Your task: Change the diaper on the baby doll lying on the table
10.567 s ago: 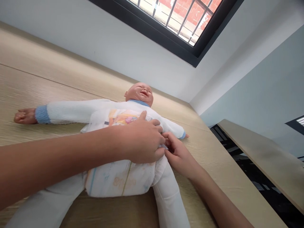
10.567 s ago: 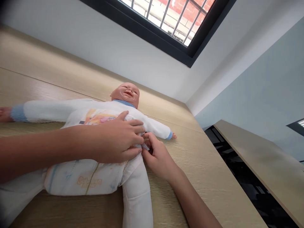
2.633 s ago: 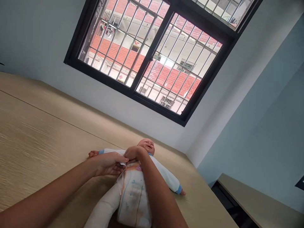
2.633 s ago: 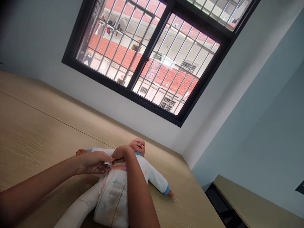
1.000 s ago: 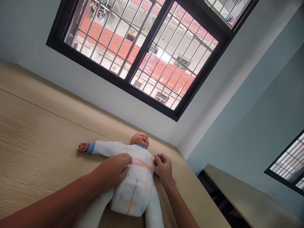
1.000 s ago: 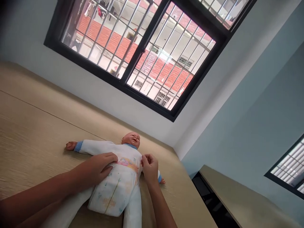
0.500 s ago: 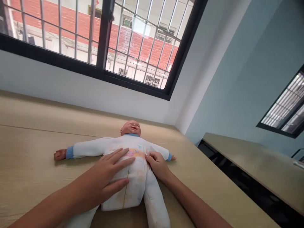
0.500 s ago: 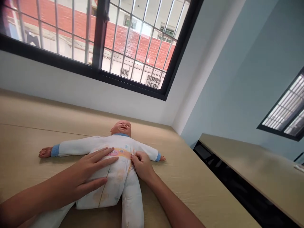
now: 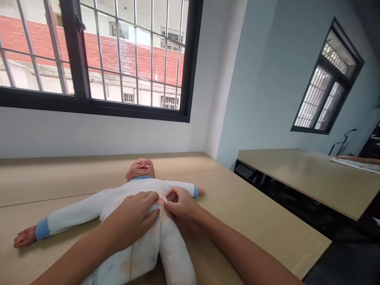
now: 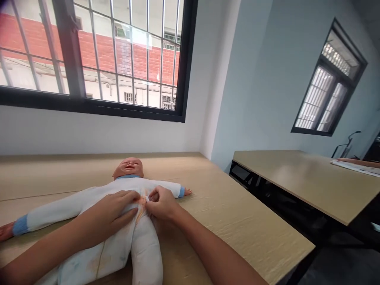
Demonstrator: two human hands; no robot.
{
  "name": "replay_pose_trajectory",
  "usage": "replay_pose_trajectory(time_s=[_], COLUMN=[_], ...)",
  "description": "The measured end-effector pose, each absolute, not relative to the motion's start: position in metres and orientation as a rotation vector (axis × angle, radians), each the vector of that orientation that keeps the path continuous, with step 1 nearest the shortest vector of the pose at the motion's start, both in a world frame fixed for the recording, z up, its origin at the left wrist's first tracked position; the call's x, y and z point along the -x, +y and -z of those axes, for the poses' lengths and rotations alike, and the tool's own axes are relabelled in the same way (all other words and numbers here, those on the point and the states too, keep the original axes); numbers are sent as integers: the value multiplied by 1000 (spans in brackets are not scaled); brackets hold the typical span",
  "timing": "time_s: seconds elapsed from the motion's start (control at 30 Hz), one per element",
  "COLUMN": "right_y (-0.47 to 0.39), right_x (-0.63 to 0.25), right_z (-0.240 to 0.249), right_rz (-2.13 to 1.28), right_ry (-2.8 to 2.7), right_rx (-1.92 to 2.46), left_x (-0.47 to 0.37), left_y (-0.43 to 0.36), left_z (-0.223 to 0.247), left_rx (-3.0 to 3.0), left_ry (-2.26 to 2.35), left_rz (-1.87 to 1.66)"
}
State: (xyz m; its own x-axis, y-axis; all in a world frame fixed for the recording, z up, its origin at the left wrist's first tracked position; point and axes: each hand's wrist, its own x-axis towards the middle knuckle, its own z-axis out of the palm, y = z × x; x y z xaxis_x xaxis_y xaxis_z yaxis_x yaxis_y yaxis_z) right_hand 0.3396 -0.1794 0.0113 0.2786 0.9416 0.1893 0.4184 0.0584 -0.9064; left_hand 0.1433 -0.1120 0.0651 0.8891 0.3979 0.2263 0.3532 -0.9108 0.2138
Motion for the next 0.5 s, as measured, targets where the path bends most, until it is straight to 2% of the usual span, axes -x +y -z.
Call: replay_pose_trajectory(time_s=[0.1, 0.27, 0.5], right_y=[-182, -180, -172], right_x=[-337, -335, -344], right_z=[-13, -13, -12], right_rz=[-593, -321, -706], right_ry=[-1339, -1405, -1212], right_rx=[1557, 1661, 1597], left_x=[-150, -150, -150], left_y=[-106, -105, -116], left_z=[-59, -49, -53], left_rx=[-2940, -2989, -2996], left_ry=[625, 367, 394], left_rz=[-396, -513, -377])
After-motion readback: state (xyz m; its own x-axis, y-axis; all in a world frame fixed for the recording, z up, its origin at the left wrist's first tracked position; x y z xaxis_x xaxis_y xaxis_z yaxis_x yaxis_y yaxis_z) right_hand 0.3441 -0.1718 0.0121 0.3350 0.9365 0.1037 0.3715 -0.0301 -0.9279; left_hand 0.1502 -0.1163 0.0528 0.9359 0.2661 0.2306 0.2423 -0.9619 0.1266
